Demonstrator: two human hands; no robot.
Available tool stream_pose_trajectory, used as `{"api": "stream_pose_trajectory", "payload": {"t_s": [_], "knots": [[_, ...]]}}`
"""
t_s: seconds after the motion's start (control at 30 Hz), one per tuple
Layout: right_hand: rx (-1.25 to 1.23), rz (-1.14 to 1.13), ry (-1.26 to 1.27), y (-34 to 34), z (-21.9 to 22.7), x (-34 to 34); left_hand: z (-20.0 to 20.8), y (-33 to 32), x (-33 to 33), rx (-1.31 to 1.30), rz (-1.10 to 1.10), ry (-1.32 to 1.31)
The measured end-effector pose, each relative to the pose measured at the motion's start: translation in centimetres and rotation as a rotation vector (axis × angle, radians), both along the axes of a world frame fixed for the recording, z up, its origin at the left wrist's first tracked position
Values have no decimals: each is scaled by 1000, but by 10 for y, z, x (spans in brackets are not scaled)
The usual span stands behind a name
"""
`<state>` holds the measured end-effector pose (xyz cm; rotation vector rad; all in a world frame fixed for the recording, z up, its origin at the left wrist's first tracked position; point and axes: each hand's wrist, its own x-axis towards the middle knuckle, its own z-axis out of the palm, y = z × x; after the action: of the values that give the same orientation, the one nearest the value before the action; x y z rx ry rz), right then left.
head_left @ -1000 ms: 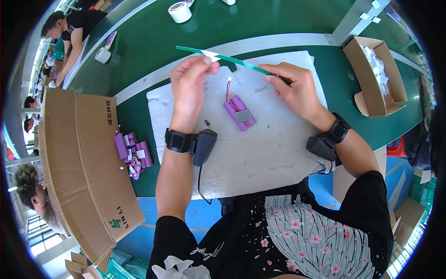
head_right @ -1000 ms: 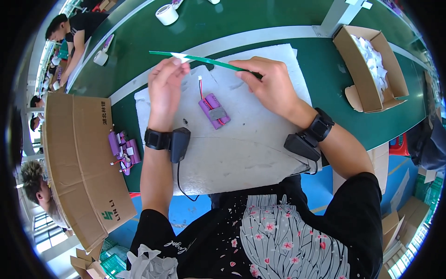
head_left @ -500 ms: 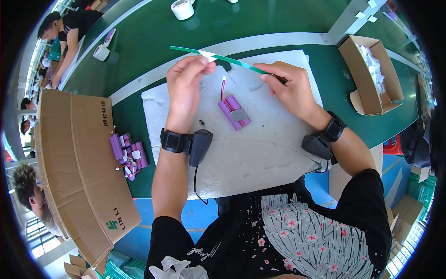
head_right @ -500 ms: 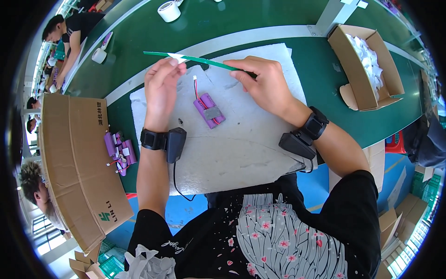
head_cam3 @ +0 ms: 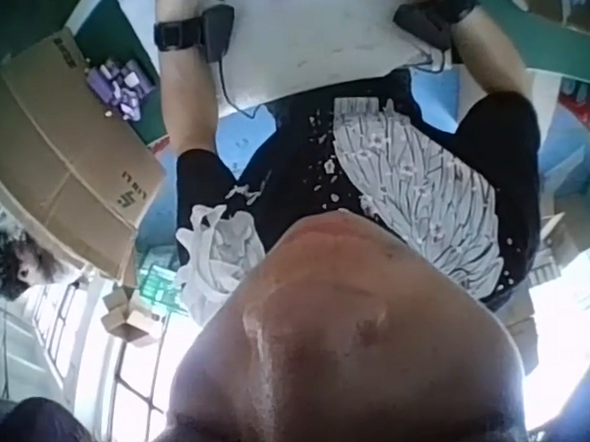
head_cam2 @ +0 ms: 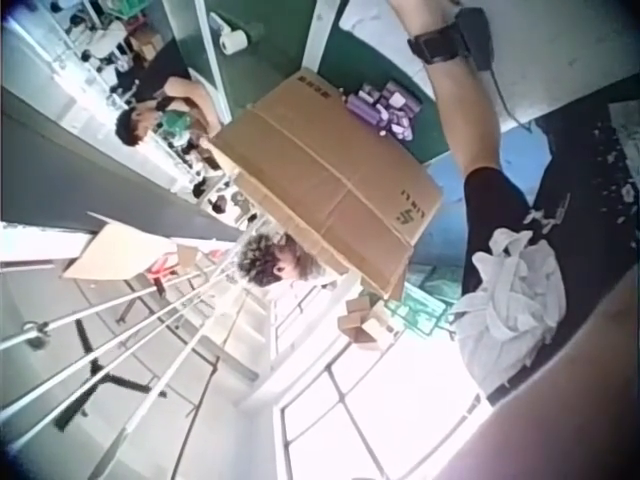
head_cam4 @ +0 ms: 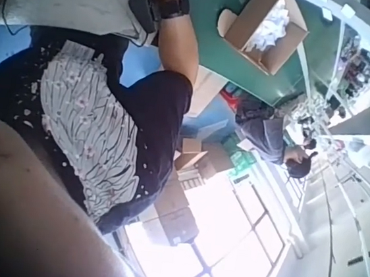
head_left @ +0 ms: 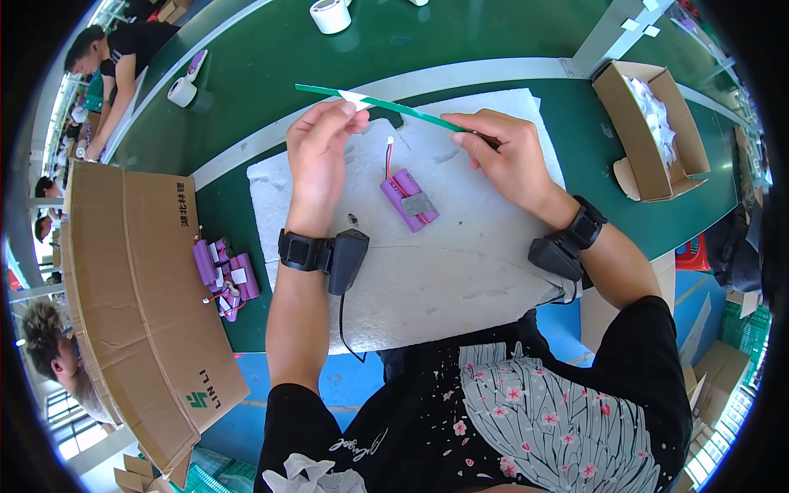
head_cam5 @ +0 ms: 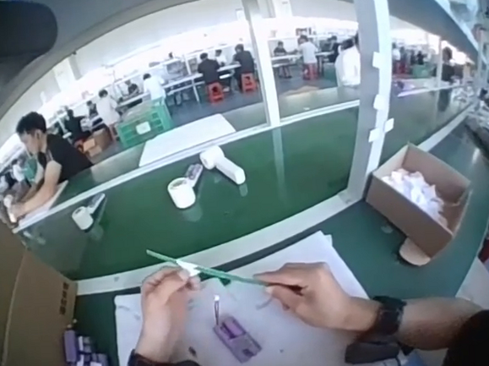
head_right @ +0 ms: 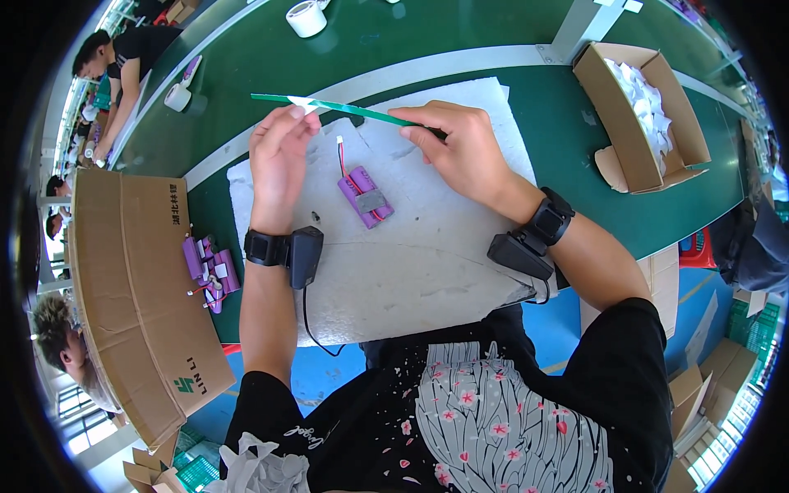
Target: The person picks up a green strip and a white sticker, then wraps the sticker around the strip before placing it on the table.
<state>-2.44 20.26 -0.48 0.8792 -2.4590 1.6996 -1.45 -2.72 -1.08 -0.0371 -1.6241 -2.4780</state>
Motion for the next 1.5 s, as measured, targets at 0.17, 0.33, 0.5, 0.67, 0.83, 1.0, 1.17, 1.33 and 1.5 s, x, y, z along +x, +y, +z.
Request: {"api": "stream_pose_trajectory", "payload": {"t_s": [0.17,0.33,0.5,0.67,0.83,1.0,1.17,1.33,1.5], "knots": [[0,3,-14,0,0,0,-2,27,8,-86,-61,-44],[-10,23,-8,0,0,1,-2,36,10,-153,-127,-61],[-13,42,-9,0,0,1,1,44,14,-227,-164,-76],[-43,40,-30,-1,-2,2,2,49,17,-258,-158,-92],[-30,71,54,0,-3,0,0,48,16,-330,-201,-85],[-18,72,172,1,-1,-1,0,49,16,-322,-194,-69],[6,49,164,2,-1,-1,1,38,13,-309,-119,-65],[-20,3,163,2,-3,-3,1,13,3,-139,-68,42],[27,-19,155,4,-3,-5,1,-7,-2,10,-2,42]]}}
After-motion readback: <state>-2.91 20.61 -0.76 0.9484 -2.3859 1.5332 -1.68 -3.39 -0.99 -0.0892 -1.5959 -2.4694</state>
